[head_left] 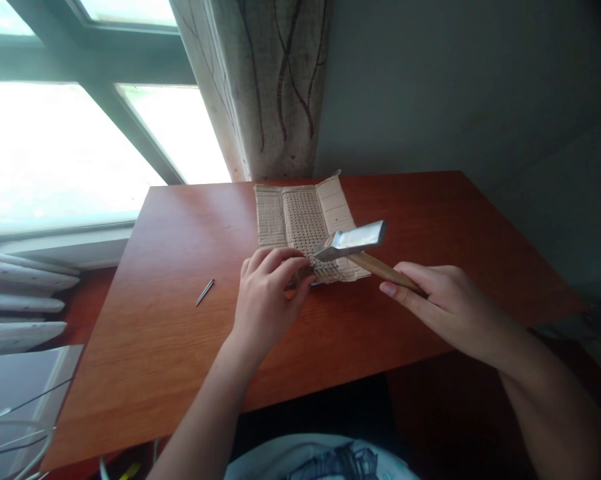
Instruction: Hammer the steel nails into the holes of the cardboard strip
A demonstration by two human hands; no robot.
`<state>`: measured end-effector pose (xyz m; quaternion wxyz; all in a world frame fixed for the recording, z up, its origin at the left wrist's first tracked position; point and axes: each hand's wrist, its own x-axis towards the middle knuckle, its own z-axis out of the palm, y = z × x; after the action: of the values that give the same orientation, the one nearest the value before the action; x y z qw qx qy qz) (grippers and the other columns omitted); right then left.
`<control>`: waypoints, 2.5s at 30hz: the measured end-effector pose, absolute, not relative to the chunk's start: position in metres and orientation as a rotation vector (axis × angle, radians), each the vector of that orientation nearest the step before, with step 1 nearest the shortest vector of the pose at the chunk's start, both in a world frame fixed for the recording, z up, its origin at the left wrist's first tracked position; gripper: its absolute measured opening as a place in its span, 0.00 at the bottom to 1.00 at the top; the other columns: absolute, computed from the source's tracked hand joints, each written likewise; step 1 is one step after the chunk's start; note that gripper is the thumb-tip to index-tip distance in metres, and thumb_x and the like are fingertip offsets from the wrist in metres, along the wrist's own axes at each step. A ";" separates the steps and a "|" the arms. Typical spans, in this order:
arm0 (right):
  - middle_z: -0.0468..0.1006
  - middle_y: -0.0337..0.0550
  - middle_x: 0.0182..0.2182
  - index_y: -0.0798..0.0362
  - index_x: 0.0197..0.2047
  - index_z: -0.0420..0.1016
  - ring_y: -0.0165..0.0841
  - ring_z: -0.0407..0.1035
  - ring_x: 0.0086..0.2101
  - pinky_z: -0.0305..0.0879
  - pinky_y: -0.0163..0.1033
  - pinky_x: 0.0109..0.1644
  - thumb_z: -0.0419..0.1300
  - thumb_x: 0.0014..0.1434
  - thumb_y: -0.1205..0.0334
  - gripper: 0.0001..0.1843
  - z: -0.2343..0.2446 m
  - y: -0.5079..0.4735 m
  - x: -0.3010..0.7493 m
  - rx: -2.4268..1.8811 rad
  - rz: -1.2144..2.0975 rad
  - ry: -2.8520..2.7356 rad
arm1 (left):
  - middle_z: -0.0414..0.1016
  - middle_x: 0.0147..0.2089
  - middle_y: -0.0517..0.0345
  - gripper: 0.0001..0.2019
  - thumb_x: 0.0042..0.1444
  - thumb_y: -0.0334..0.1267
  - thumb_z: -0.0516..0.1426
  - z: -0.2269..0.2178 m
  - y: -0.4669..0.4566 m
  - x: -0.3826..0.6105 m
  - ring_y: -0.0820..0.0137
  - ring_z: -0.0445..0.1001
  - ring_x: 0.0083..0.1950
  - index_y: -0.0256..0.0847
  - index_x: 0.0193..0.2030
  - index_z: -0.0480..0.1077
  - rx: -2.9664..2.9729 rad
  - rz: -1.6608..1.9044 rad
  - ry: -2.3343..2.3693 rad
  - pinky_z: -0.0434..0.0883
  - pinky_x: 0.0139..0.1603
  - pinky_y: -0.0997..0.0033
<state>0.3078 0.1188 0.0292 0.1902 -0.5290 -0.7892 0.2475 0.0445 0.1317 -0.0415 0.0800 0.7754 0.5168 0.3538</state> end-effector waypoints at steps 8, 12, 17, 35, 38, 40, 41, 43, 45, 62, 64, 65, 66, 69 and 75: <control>0.66 0.33 0.19 0.49 0.26 0.65 0.28 0.61 0.19 0.53 0.35 0.21 0.56 0.71 0.47 0.23 0.034 0.116 0.306 -1.482 0.685 -2.241 | 0.82 0.51 0.54 0.04 0.63 0.38 0.63 -0.048 0.135 0.042 0.59 0.76 0.53 0.45 0.44 0.79 2.291 1.062 1.537 0.68 0.54 0.55; 0.68 0.34 0.20 0.49 0.27 0.66 0.29 0.63 0.20 0.55 0.35 0.23 0.56 0.71 0.46 0.22 0.030 0.119 0.303 -1.513 0.756 -2.275 | 0.82 0.51 0.54 0.04 0.62 0.37 0.63 -0.049 0.135 0.041 0.59 0.76 0.53 0.44 0.43 0.79 2.282 1.078 1.522 0.68 0.55 0.56; 0.69 0.34 0.22 0.49 0.28 0.65 0.29 0.64 0.23 0.56 0.35 0.27 0.54 0.72 0.48 0.22 0.033 0.120 0.302 -1.607 0.834 -2.303 | 0.82 0.51 0.55 0.04 0.61 0.37 0.64 -0.049 0.136 0.041 0.60 0.76 0.53 0.45 0.42 0.80 2.247 1.077 1.513 0.68 0.56 0.55; 0.71 0.34 0.23 0.49 0.30 0.67 0.30 0.67 0.25 0.57 0.35 0.28 0.55 0.72 0.47 0.21 0.021 0.123 0.300 -1.612 0.815 -2.267 | 0.81 0.51 0.56 0.04 0.60 0.36 0.65 -0.048 0.137 0.040 0.60 0.76 0.54 0.48 0.41 0.81 2.203 1.084 1.482 0.69 0.55 0.56; 0.70 0.34 0.23 0.49 0.29 0.66 0.30 0.66 0.24 0.56 0.35 0.28 0.55 0.72 0.48 0.20 0.017 0.123 0.300 -1.616 0.813 -2.284 | 0.81 0.51 0.56 0.04 0.60 0.35 0.65 -0.048 0.137 0.039 0.60 0.76 0.54 0.48 0.40 0.81 2.196 1.075 1.476 0.69 0.55 0.55; 0.69 0.34 0.22 0.49 0.29 0.65 0.29 0.65 0.23 0.55 0.35 0.28 0.55 0.72 0.48 0.21 0.016 0.122 0.300 -1.612 0.805 -2.290 | 0.81 0.52 0.56 0.04 0.60 0.35 0.65 -0.048 0.137 0.039 0.59 0.76 0.55 0.48 0.41 0.82 2.200 1.067 1.475 0.69 0.55 0.55; 0.68 0.34 0.22 0.49 0.29 0.64 0.29 0.65 0.23 0.55 0.35 0.27 0.55 0.72 0.48 0.21 0.016 0.121 0.300 -1.609 0.802 -2.291 | 0.81 0.52 0.56 0.04 0.60 0.35 0.65 -0.048 0.137 0.039 0.59 0.76 0.55 0.48 0.41 0.82 2.201 1.064 1.477 0.69 0.55 0.55; 0.68 0.34 0.22 0.49 0.29 0.64 0.29 0.64 0.23 0.55 0.35 0.27 0.54 0.72 0.48 0.21 0.018 0.119 0.301 -1.610 0.804 -2.287 | 0.81 0.52 0.56 0.04 0.60 0.35 0.65 -0.047 0.136 0.039 0.59 0.76 0.55 0.48 0.41 0.82 2.197 1.060 1.483 0.68 0.55 0.55; 0.67 0.34 0.22 0.49 0.29 0.64 0.29 0.64 0.23 0.55 0.35 0.27 0.54 0.72 0.48 0.21 0.020 0.117 0.301 -1.610 0.809 -2.284 | 0.81 0.52 0.56 0.04 0.60 0.36 0.65 -0.047 0.136 0.039 0.60 0.76 0.54 0.48 0.41 0.82 2.190 1.063 1.484 0.68 0.55 0.54; 0.70 0.35 0.23 0.49 0.29 0.65 0.30 0.65 0.23 0.56 0.35 0.27 0.55 0.72 0.48 0.21 0.014 0.115 0.298 -1.577 0.824 -2.272 | 0.81 0.52 0.55 0.04 0.59 0.36 0.65 -0.047 0.138 0.039 0.59 0.76 0.55 0.45 0.41 0.78 2.168 1.045 1.489 0.69 0.58 0.54; 0.70 0.35 0.22 0.49 0.29 0.66 0.30 0.65 0.23 0.56 0.35 0.27 0.55 0.72 0.47 0.21 0.014 0.115 0.298 -1.578 0.828 -2.262 | 0.81 0.53 0.55 0.04 0.59 0.36 0.65 -0.047 0.138 0.039 0.59 0.76 0.55 0.45 0.42 0.78 2.164 1.038 1.492 0.69 0.58 0.54; 0.70 0.35 0.22 0.49 0.29 0.66 0.30 0.65 0.23 0.56 0.35 0.27 0.55 0.72 0.47 0.21 0.013 0.115 0.298 -1.578 0.827 -2.258 | 0.81 0.53 0.55 0.04 0.59 0.36 0.65 -0.046 0.138 0.038 0.59 0.76 0.55 0.45 0.42 0.78 2.161 1.034 1.494 0.69 0.58 0.54; 0.70 0.35 0.22 0.49 0.29 0.66 0.30 0.65 0.23 0.56 0.36 0.27 0.55 0.71 0.48 0.21 0.012 0.115 0.298 -1.575 0.829 -2.254 | 0.81 0.53 0.55 0.04 0.59 0.37 0.65 -0.046 0.139 0.038 0.59 0.76 0.55 0.46 0.42 0.78 2.157 1.030 1.495 0.69 0.58 0.54; 0.70 0.35 0.22 0.49 0.29 0.67 0.30 0.65 0.22 0.56 0.35 0.26 0.56 0.71 0.48 0.21 0.010 0.116 0.300 -1.549 0.841 -2.225 | 0.81 0.53 0.55 0.04 0.60 0.37 0.65 -0.044 0.138 0.039 0.59 0.76 0.55 0.47 0.42 0.78 2.162 1.016 1.502 0.69 0.57 0.54; 0.69 0.34 0.21 0.49 0.31 0.72 0.30 0.61 0.21 0.55 0.37 0.25 0.65 0.64 0.50 0.15 -0.003 0.120 0.308 -1.443 0.642 -1.817 | 0.81 0.52 0.55 0.05 0.64 0.37 0.61 -0.041 0.129 0.045 0.60 0.76 0.54 0.46 0.45 0.78 2.257 1.022 1.542 0.68 0.56 0.54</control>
<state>0.3075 0.1202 -0.0027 0.3588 -0.5595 -0.7045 0.2488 0.0445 0.1295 -0.0414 0.1116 0.7686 0.5250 0.3481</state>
